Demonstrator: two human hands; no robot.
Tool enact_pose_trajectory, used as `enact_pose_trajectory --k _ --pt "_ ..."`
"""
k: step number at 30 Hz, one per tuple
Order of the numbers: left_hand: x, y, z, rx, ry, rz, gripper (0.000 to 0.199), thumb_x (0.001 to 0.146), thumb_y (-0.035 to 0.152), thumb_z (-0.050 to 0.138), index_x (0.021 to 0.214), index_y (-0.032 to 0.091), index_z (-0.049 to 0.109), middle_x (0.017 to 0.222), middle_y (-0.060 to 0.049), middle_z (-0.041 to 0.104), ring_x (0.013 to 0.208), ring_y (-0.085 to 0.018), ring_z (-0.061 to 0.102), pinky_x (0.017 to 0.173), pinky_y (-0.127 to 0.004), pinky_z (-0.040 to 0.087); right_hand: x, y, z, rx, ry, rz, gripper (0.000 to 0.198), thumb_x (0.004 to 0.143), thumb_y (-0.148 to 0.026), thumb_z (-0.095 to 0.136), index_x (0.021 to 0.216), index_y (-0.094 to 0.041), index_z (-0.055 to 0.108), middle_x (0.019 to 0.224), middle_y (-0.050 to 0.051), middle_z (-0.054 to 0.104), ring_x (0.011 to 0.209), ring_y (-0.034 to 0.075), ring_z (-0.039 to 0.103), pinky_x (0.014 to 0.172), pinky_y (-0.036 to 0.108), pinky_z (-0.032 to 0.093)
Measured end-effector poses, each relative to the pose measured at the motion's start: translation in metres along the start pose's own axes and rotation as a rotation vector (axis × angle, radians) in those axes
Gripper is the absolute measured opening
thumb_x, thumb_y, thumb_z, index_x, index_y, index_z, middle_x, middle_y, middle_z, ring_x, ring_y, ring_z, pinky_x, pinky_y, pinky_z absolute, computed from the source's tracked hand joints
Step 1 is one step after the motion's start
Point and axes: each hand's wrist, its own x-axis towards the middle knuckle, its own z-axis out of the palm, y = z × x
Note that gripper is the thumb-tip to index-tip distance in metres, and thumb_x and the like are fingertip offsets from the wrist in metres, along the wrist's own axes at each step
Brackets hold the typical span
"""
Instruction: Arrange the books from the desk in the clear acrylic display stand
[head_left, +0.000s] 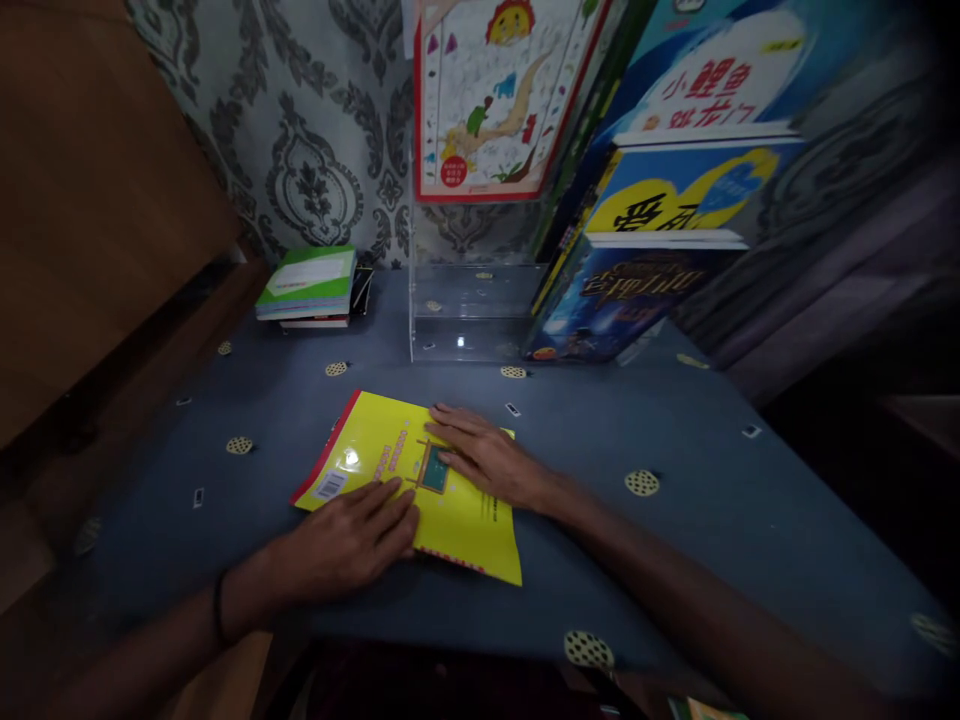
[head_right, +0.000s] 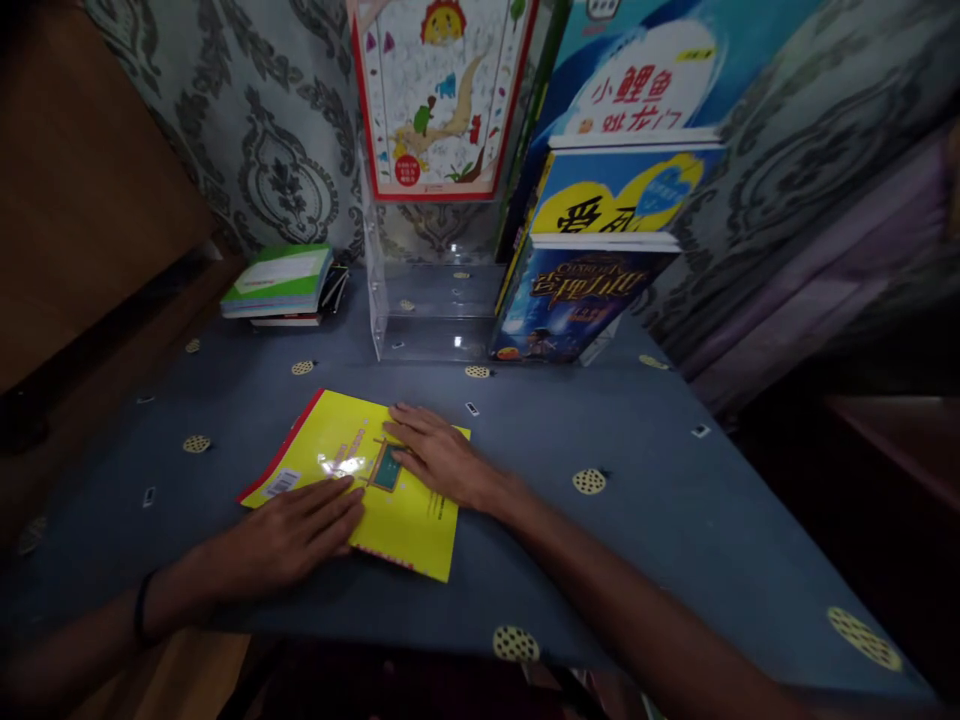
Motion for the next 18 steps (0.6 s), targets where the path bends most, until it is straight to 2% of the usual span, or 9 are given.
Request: enact_pose_trajectory --k 2,4,8,11,14,16,18 --pt "0.003 -0.002 -0.003 -0.077 0.037 -0.066 0.022 0.106 0.019 0.045 0.122 0.012 0.058 0.112 -0.013 0.076 0.114 -0.023 0.071 0.092 -0.034 0.058 0.000 0.003 -0.005 0.035 -0.010 0.010 0.044 0.106 -0.039 0.044 0.142 -0.020 0.061 0.152 0.014 0.056 0.148 0.027 0.044 0.120 0.055 0.041" --pt "0.007 -0.003 -0.006 -0.206 0.060 -0.174 0.022 0.108 0.019 0.038 0.114 0.016 0.059 0.098 -0.008 0.077 0.095 -0.019 0.074 0.078 -0.028 0.058 0.000 0.006 -0.010 0.082 -0.024 0.019 0.045 0.106 -0.045 0.043 0.138 -0.022 0.065 0.148 0.013 0.060 0.147 0.029 0.045 0.120 0.058 0.039" --pt "0.014 -0.005 -0.014 -0.521 0.074 -0.442 0.027 0.109 0.027 0.034 0.096 0.021 0.057 0.077 0.001 0.067 0.062 -0.012 0.063 0.057 -0.022 0.044 -0.001 0.008 -0.024 0.294 -0.043 0.044 0.059 0.103 -0.062 0.037 0.127 -0.021 0.073 0.139 0.012 0.068 0.145 0.031 0.047 0.119 0.058 0.038" --pt "0.021 -0.009 -0.024 -0.726 0.092 -0.634 0.033 0.107 0.033 0.033 0.081 0.021 0.050 0.066 0.005 0.053 0.055 -0.010 0.050 0.055 -0.022 0.037 -0.004 0.006 -0.034 0.513 -0.045 0.193 0.075 0.098 -0.076 0.031 0.112 -0.020 0.079 0.124 0.011 0.075 0.135 0.034 0.058 0.112 0.054 0.046" --pt "0.029 -0.014 -0.037 -0.859 0.100 -0.744 0.037 0.103 0.040 0.035 0.073 0.021 0.046 0.065 0.005 0.046 0.058 -0.010 0.045 0.058 -0.023 0.036 -0.006 0.006 -0.042 0.760 -0.055 0.419 0.084 0.091 -0.085 0.030 0.097 -0.018 0.081 0.102 0.011 0.081 0.109 0.034 0.072 0.093 0.046 0.058" --pt "0.031 -0.018 -0.046 -0.920 0.160 -0.797 0.041 0.101 0.046 0.040 0.069 0.021 0.045 0.064 0.005 0.044 0.058 -0.010 0.042 0.057 -0.023 0.035 -0.007 0.008 -0.046 0.949 0.014 0.498 0.091 0.085 -0.091 0.028 0.094 -0.017 0.080 0.093 0.013 0.080 0.099 0.034 0.075 0.084 0.043 0.060" --pt "0.032 -0.020 -0.053 -1.012 0.272 -0.894 0.046 0.097 0.053 0.047 0.066 0.020 0.044 0.061 0.005 0.042 0.056 -0.010 0.040 0.052 -0.022 0.034 -0.006 0.010 -0.047 1.110 0.141 0.497 0.098 0.080 -0.096 0.025 0.097 -0.016 0.078 0.093 0.016 0.080 0.099 0.033 0.075 0.082 0.043 0.061"
